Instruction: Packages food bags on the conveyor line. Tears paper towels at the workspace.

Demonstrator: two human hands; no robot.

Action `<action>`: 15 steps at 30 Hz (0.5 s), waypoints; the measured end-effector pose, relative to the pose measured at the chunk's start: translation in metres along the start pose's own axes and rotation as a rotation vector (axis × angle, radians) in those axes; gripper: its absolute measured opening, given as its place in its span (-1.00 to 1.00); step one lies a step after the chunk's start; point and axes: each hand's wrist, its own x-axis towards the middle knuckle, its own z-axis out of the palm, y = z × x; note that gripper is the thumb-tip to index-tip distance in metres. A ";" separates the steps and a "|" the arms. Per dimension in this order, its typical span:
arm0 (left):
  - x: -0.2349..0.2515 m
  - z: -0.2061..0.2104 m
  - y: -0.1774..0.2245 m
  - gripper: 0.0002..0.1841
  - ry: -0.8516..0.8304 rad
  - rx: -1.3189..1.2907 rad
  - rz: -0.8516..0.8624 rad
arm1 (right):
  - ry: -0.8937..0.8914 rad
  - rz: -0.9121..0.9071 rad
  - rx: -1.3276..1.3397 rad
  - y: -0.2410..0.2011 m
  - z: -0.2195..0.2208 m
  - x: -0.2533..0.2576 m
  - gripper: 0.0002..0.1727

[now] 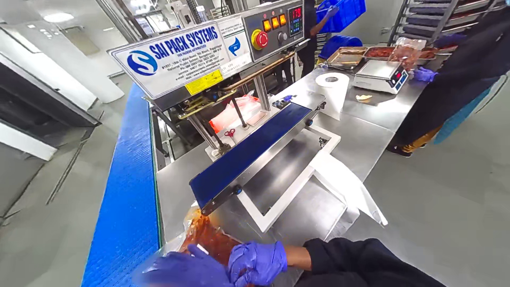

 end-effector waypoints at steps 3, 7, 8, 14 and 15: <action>-0.007 -0.005 0.021 0.22 -0.165 0.387 -0.006 | -0.002 0.018 0.042 0.007 -0.003 0.002 -0.81; -0.001 -0.019 0.033 -0.04 -0.413 0.229 -0.277 | 0.186 0.298 0.070 0.006 -0.008 0.006 -0.77; 0.001 -0.034 0.016 -0.06 -0.500 0.383 -0.287 | 0.187 0.451 0.055 0.007 -0.010 0.008 -0.72; 0.036 -0.100 -0.014 0.18 -1.104 1.227 -0.563 | -0.205 0.915 -0.148 0.056 0.008 0.023 -0.38; 0.036 -0.108 -0.019 0.23 -1.106 1.258 -0.569 | -0.268 0.905 -0.174 0.062 0.017 0.028 -0.33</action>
